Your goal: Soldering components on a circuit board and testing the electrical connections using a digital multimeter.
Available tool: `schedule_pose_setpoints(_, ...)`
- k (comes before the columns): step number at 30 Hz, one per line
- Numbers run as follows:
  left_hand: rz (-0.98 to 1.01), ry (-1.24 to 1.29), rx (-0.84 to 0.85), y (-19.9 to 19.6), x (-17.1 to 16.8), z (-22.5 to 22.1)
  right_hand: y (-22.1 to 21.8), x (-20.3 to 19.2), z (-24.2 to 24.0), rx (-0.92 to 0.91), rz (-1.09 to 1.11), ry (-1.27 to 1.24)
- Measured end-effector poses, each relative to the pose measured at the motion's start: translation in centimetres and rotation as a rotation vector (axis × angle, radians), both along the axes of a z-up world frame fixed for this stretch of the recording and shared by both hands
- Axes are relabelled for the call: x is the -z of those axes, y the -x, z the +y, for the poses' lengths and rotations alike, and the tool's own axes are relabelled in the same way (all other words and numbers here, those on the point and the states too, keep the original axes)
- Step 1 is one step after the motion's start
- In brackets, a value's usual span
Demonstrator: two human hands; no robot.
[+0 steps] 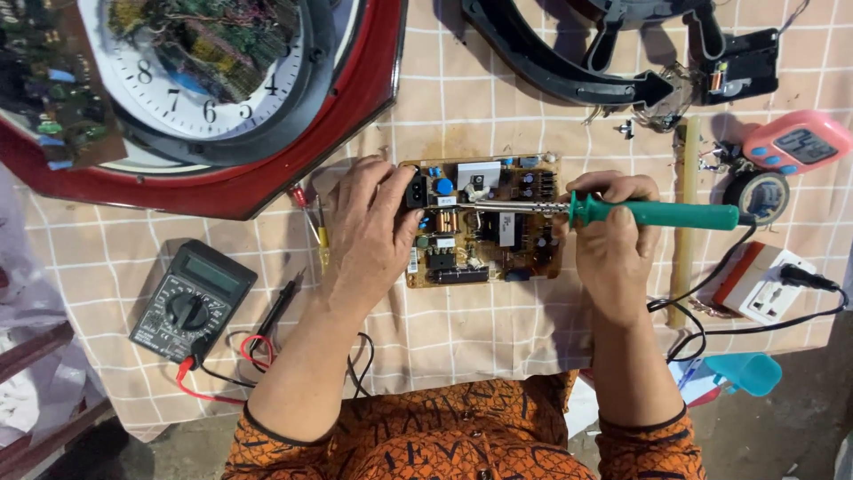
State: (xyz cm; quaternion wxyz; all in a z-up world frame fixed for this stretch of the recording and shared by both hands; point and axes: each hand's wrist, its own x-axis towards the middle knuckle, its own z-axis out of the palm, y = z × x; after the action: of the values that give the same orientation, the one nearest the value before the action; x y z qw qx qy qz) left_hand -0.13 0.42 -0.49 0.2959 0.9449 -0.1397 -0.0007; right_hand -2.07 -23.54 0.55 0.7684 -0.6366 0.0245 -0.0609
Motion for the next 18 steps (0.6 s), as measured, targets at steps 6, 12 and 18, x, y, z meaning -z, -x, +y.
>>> schedule_pose_setpoints(6,-0.02,0.004,-0.005,-0.1,-0.2,-0.2,-0.1,1.1,-0.8,-0.048,-0.125,0.071)
schedule_pose_setpoints(12,-0.036,-0.008,-0.002,-0.1,0.0,-0.3,0.4,1.9,-1.3,-0.052,-0.253,0.159)
schedule_pose_setpoints(18,-0.017,-0.006,-0.008,0.0,0.1,-0.2,0.2,1.9,-1.1,-0.059,-0.304,0.142)
